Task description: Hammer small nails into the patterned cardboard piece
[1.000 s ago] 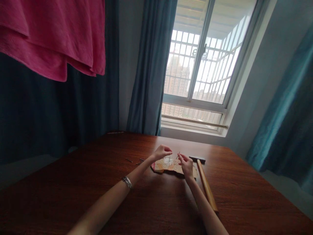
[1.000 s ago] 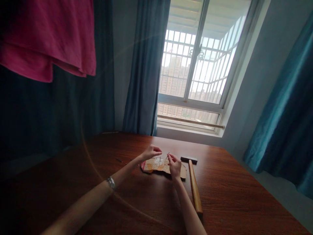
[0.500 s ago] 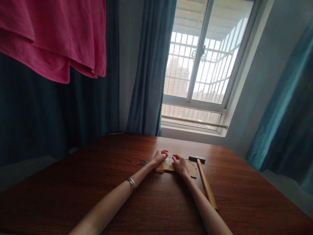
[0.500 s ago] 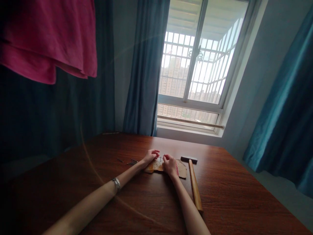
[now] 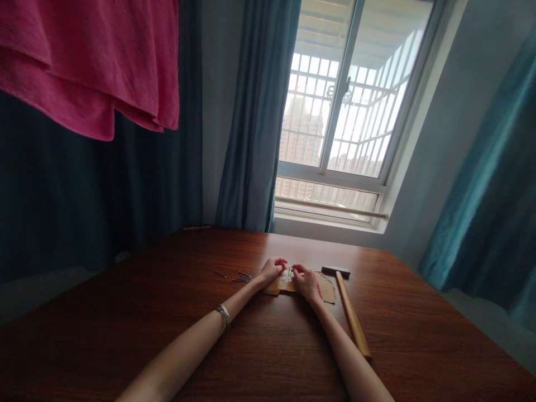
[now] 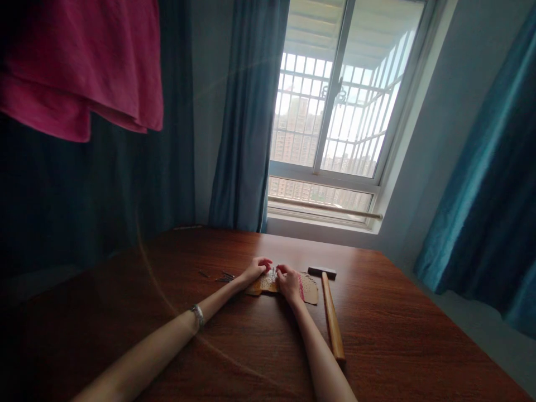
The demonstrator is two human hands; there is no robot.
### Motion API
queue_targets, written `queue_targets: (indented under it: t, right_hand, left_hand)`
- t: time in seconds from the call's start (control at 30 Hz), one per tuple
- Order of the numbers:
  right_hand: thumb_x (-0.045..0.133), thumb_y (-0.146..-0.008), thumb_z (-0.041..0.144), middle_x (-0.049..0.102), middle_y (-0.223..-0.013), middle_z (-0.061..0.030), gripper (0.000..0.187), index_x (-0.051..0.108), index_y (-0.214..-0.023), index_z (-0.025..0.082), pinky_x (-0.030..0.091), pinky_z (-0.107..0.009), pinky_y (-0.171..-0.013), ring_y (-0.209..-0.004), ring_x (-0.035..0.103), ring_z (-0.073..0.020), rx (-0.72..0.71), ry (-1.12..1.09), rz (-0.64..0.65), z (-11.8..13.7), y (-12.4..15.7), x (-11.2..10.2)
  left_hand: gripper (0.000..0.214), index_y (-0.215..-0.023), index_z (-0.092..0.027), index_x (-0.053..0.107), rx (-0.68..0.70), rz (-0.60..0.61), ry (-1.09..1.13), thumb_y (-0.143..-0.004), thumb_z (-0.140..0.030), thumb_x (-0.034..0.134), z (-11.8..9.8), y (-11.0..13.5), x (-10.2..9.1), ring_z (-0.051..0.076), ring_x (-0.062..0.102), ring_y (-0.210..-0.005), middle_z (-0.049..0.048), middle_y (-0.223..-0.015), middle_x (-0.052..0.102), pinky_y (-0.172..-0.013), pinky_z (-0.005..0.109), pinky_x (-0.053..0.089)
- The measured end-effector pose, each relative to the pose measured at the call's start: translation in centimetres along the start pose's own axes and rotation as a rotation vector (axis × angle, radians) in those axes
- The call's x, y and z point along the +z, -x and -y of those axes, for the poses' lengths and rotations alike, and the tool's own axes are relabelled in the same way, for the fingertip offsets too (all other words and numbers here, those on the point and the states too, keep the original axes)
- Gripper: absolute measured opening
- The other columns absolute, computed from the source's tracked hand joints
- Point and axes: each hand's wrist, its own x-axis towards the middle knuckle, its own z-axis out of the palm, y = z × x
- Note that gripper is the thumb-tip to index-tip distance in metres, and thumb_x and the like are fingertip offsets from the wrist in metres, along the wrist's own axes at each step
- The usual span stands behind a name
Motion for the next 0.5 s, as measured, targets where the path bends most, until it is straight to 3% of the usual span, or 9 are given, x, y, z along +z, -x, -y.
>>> queue_targets:
  t: [0.5]
  right_hand:
    - [0.051,-0.077,0.026,0.067,-0.08,-0.0019,0.018,0.068,-0.079,0.021,0.043,-0.023,-0.069,-0.071,0.059,-0.0142,-0.033,0.152,0.053,0.47,0.5,-0.22]
  left_hand:
    - [0.032,-0.094,-0.012,0.063,0.144,0.021,-0.186,-0.064,-0.016,0.054,-0.65,0.74,0.55,0.016,0.061,-0.074,0.004,-0.078,0.067,-0.067,0.025,0.047]
